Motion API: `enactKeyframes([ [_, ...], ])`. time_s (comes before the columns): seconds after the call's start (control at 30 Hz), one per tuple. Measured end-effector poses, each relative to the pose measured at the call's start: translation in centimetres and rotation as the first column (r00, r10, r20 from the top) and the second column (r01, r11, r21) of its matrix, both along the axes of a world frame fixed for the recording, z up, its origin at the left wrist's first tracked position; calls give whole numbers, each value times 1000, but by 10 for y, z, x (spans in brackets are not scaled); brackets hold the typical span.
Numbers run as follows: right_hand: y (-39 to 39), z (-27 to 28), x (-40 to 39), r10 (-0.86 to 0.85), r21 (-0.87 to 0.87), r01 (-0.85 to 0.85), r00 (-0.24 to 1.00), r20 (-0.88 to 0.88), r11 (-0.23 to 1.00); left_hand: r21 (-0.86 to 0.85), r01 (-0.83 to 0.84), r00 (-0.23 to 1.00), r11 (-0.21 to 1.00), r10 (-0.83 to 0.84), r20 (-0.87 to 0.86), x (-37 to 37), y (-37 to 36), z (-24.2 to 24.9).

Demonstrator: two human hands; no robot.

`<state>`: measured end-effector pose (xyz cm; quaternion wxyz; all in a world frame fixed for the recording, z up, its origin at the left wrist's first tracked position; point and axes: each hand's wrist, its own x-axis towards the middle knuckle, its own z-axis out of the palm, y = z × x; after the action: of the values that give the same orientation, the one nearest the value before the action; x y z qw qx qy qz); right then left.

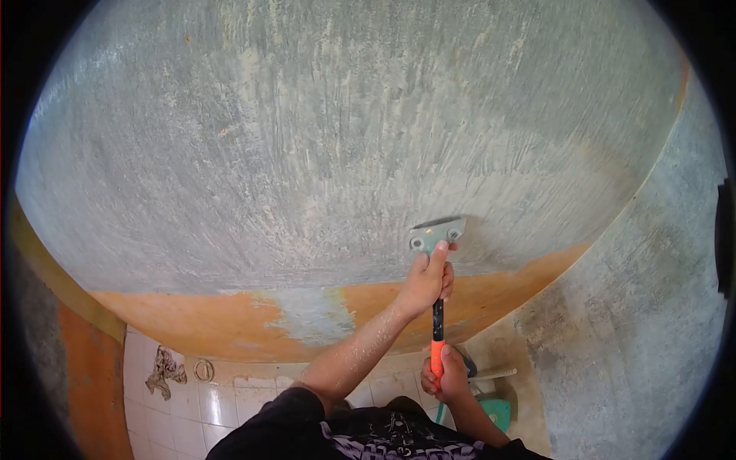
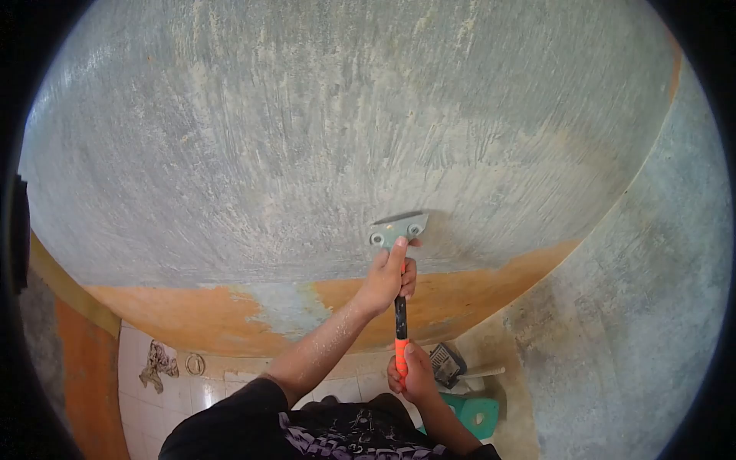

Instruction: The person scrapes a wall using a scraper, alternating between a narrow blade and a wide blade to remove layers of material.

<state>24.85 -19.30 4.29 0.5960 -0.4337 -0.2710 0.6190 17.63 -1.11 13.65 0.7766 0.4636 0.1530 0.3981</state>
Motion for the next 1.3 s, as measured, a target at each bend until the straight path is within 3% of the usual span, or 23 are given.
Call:
enactKeyframes([
  [0.13, 10, 17, 23, 65, 75, -66, 998, 11, 995, 136, -78, 997, 988, 81, -18, 19, 3, 28],
  [0.4, 17, 14, 82, 232, 93, -238, 970, 71, 967, 36, -212, 977, 977, 211, 37, 47, -8, 15],
  [0.5, 12, -6, 109, 349, 134, -327, 913, -210, 936, -34, -243, 966, 969, 245, 86, 61, -9, 8],
  [0.6, 21, -5, 128, 492, 218, -442, 792, -362, 870, -40, -270, 955, 962, 273, 113, 68, -12, 19],
  [0.8, 46, 34, 134, 489, 218, -471, 872, -29, 855, 58, -401, 915, 914, 397, 67, 62, -7, 53],
  [1.0, 44, 35, 119, 428, 227, -431, 901, 65, 873, 69, -428, 903, 901, 430, -8, 57, -7, 55],
  [1.1, 43, 40, 107, 290, 266, -323, 944, 154, 908, 92, -457, 887, 885, 460, -25, 53, -9, 68],
  [1.3, 33, 29, 93, 264, 243, -280, 960, 95, 929, 137, -379, 913, 915, 394, -108, 48, -5, 55],
])
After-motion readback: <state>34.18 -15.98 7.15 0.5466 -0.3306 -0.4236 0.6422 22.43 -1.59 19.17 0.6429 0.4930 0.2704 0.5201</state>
